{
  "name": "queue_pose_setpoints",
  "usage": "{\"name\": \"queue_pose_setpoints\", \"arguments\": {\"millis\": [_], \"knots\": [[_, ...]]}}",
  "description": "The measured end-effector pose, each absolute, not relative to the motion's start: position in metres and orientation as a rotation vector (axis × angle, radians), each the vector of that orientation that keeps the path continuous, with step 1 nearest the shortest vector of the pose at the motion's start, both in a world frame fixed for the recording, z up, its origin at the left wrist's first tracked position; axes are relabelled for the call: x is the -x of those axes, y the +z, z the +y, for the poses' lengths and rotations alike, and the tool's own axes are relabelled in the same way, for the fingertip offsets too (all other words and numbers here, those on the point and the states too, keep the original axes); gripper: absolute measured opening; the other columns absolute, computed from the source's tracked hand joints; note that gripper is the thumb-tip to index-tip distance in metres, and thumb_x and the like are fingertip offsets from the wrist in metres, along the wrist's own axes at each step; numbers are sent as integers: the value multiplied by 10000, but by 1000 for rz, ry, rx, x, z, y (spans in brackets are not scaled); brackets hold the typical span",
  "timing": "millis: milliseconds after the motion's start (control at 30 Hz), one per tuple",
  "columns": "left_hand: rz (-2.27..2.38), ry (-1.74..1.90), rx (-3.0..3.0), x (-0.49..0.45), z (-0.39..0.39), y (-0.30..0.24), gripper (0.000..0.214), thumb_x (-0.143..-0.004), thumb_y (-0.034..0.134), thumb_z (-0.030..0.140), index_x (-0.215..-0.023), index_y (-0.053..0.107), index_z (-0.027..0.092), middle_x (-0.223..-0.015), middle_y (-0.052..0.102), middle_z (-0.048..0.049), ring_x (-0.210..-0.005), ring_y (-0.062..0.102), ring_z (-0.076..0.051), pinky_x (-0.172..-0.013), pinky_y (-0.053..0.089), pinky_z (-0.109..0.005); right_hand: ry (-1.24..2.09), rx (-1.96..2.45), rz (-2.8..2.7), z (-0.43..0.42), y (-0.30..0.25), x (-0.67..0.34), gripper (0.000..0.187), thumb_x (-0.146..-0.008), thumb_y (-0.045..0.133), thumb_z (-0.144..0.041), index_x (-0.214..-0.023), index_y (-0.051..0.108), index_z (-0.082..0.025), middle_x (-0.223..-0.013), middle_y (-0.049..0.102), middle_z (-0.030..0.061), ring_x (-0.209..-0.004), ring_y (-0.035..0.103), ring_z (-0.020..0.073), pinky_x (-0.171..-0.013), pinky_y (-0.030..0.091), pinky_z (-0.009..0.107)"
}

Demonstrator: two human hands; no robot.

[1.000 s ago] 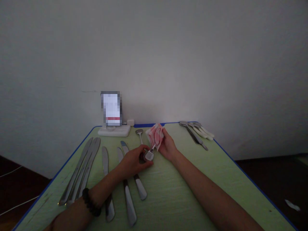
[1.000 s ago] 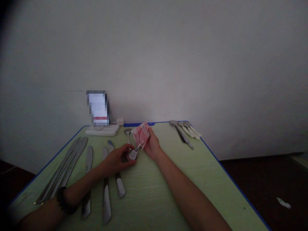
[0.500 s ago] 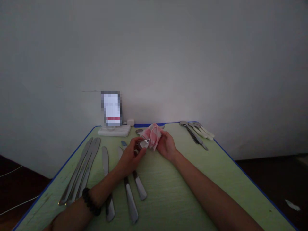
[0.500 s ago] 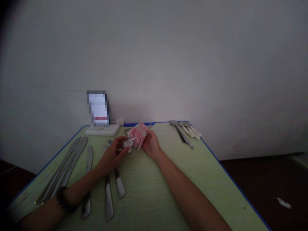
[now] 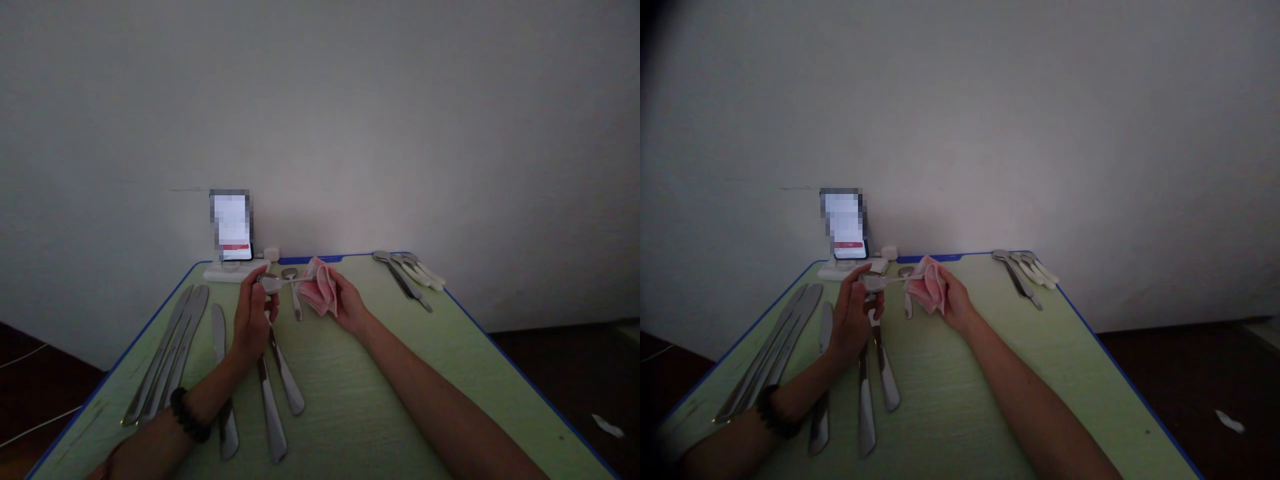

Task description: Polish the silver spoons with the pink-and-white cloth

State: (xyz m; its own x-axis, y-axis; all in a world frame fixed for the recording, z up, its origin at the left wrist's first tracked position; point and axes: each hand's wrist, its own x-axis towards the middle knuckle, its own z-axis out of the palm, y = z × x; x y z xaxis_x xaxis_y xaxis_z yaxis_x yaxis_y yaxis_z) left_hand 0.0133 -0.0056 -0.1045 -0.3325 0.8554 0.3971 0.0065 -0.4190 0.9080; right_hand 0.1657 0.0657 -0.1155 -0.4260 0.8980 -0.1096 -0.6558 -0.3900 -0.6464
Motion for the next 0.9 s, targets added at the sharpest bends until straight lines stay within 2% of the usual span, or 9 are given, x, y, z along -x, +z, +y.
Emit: {"name": "queue_pose_setpoints", "arguments": {"millis": [100,233,400,533,700,900], "knots": [[1146,1782,-1245,-12,-4,-105,444,-862,414,537,-1183,449,231,-655,494,42,-480,445,-79,-384,385,-160,1911,588,-766,64,-121,-166,115,-759,611,-225,-835,629,-142,-704,698,24,-624,644,149,-666,523,284],[1041,1774,-1124,-10,-2,-105,528,-805,440,622,-1118,499,202,-618,488,37,-498,483,-99,-352,373,-159,1913,586,-908,61,-124,-167,228,-662,727,-266,-833,643,-140,-739,700,17,-625,632,120,-641,504,250],[942,1827,-1017,-9,-1,-105,558,-757,477,660,-985,567,159,-620,503,19,-492,487,-106,-343,360,-177,1893,621,-984,58,-123,-165,326,-604,769,-323,-851,652,-145,-761,700,16,-649,628,120,-652,491,251],[1028,1709,-1166,-9,-2,-104,512,-758,534,591,-1025,573,156,-688,564,2,-535,507,-111,-411,398,-203,1862,654,-947,58,-122,-165,341,-604,765,-339,-866,649,-154,-774,700,18,-649,625,124,-642,485,254],[1334,1488,-1472,-11,-5,-104,309,-773,583,414,-931,624,151,-547,529,39,-467,474,-100,-458,392,-209,1909,629,-1010,57,-122,-164,325,-613,758,-341,-849,652,-145,-745,695,15,-631,613,120,-636,479,249],[1266,1647,-1342,-10,0,-107,336,-814,512,480,-878,583,158,-641,543,17,-512,489,-99,-432,386,-196,1875,645,-911,59,-122,-162,298,-642,743,-316,-874,652,-151,-766,701,15,-653,628,127,-672,503,263]]}}
